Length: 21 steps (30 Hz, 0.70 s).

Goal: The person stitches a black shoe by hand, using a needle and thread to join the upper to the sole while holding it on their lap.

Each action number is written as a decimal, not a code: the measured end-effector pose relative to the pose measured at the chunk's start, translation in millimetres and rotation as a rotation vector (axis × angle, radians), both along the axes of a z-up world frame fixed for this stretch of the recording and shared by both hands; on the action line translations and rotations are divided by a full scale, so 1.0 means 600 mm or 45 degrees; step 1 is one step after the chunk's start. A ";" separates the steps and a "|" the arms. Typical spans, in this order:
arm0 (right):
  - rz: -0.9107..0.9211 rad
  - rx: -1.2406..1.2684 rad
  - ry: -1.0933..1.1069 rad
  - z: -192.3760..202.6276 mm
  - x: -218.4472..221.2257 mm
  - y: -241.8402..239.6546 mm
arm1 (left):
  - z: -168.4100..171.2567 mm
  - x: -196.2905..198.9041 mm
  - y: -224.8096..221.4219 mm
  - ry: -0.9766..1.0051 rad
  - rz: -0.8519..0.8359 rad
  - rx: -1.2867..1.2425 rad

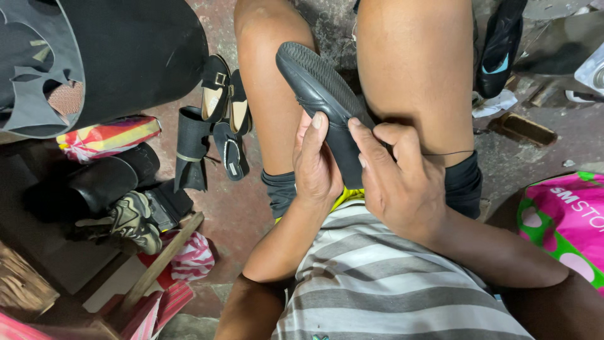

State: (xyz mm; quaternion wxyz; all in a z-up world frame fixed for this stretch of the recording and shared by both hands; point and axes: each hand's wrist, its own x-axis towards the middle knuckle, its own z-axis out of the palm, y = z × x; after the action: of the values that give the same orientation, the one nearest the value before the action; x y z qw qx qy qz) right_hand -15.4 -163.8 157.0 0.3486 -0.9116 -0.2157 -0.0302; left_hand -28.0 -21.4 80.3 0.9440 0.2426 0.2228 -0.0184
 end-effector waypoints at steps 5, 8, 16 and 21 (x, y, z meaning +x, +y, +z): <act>-0.038 0.021 0.011 -0.002 -0.008 0.010 | -0.004 -0.001 -0.004 -0.040 0.017 -0.007; -0.046 0.007 0.013 -0.004 -0.009 0.012 | -0.010 -0.003 -0.003 -0.039 0.024 -0.014; -0.057 -0.008 -0.013 -0.009 -0.008 0.018 | -0.017 -0.006 -0.004 -0.052 0.049 -0.057; -0.039 -0.019 -0.030 -0.010 -0.006 0.019 | -0.018 -0.007 -0.004 -0.060 0.043 -0.063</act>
State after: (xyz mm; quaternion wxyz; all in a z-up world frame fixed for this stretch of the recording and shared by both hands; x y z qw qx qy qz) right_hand -18.7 -152.5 151.2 0.3389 -0.9169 -0.2059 -0.0448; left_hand -32.5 -23.7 69.5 0.9549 0.2157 0.2039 -0.0025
